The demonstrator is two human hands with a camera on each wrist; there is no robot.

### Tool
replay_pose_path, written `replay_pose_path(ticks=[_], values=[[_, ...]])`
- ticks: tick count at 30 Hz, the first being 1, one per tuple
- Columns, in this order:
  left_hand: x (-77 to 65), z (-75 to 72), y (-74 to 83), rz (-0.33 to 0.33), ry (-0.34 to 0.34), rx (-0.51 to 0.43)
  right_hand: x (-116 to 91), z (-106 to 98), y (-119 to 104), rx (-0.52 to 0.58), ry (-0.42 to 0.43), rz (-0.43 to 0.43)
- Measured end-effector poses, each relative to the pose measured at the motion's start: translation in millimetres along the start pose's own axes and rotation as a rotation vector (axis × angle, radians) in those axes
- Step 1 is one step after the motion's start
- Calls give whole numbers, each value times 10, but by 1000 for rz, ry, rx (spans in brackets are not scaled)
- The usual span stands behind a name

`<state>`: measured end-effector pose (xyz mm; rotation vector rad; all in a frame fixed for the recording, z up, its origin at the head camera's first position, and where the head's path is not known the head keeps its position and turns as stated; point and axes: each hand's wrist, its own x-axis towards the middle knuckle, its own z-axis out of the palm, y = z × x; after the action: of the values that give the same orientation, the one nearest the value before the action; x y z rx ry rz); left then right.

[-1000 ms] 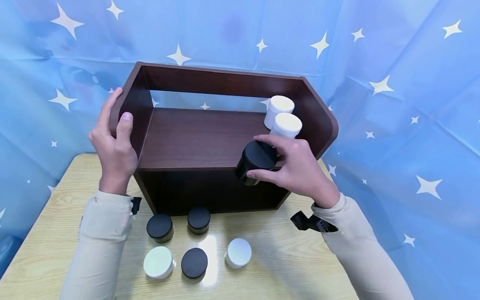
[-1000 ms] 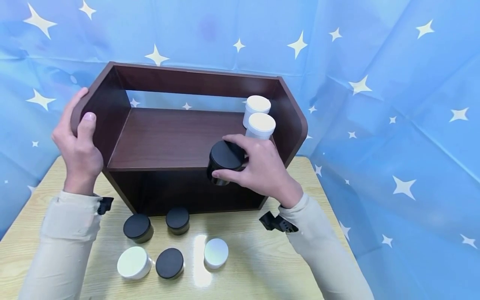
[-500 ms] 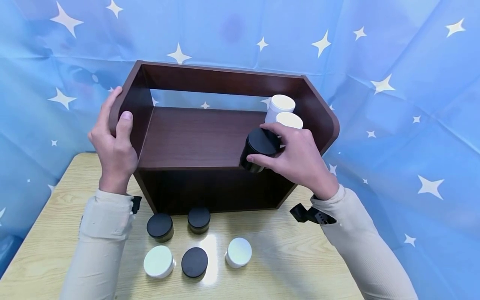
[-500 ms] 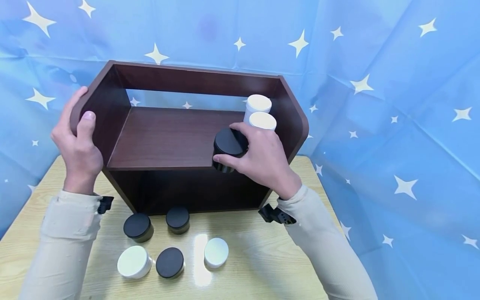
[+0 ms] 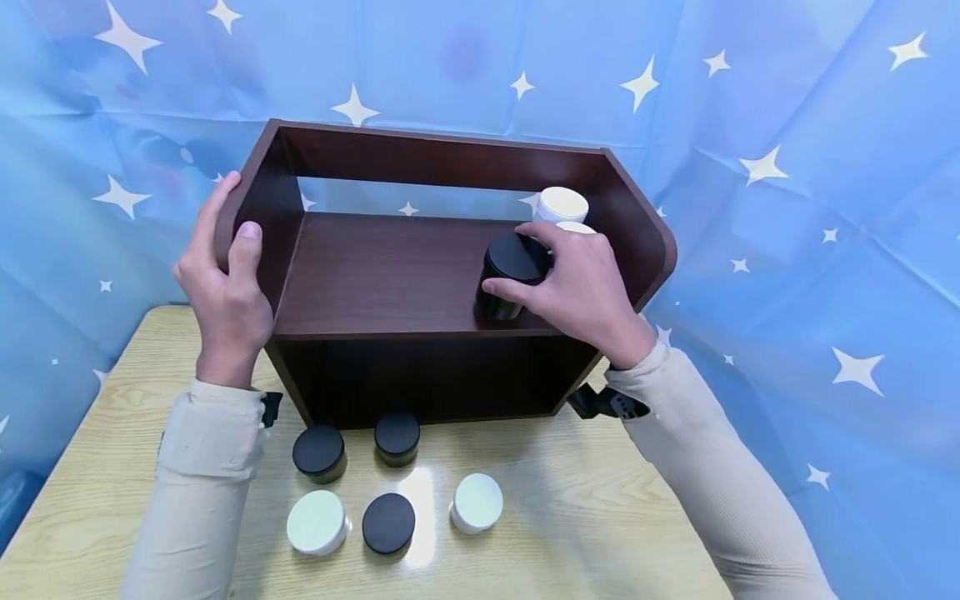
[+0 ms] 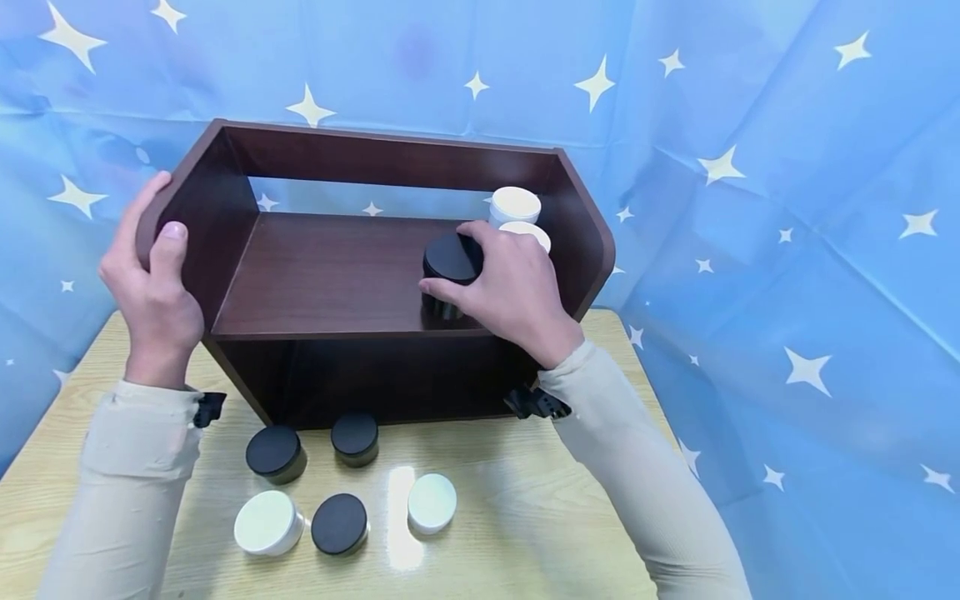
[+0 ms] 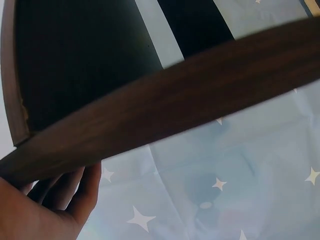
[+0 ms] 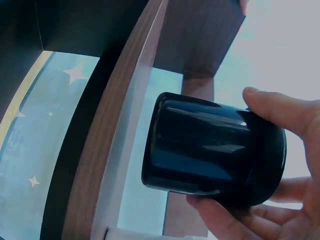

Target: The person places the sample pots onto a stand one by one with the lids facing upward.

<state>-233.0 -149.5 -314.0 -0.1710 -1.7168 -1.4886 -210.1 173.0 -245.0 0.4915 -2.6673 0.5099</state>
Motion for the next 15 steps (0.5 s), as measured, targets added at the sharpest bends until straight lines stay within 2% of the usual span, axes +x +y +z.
replay_pose_path(ticks=[10, 15], values=[[-5, -6, -13, 17, -12, 5, 166, 109, 71, -18, -60, 69], [-7, -6, -2, -13, -13, 7, 222, 107, 72, -42, -92, 85]])
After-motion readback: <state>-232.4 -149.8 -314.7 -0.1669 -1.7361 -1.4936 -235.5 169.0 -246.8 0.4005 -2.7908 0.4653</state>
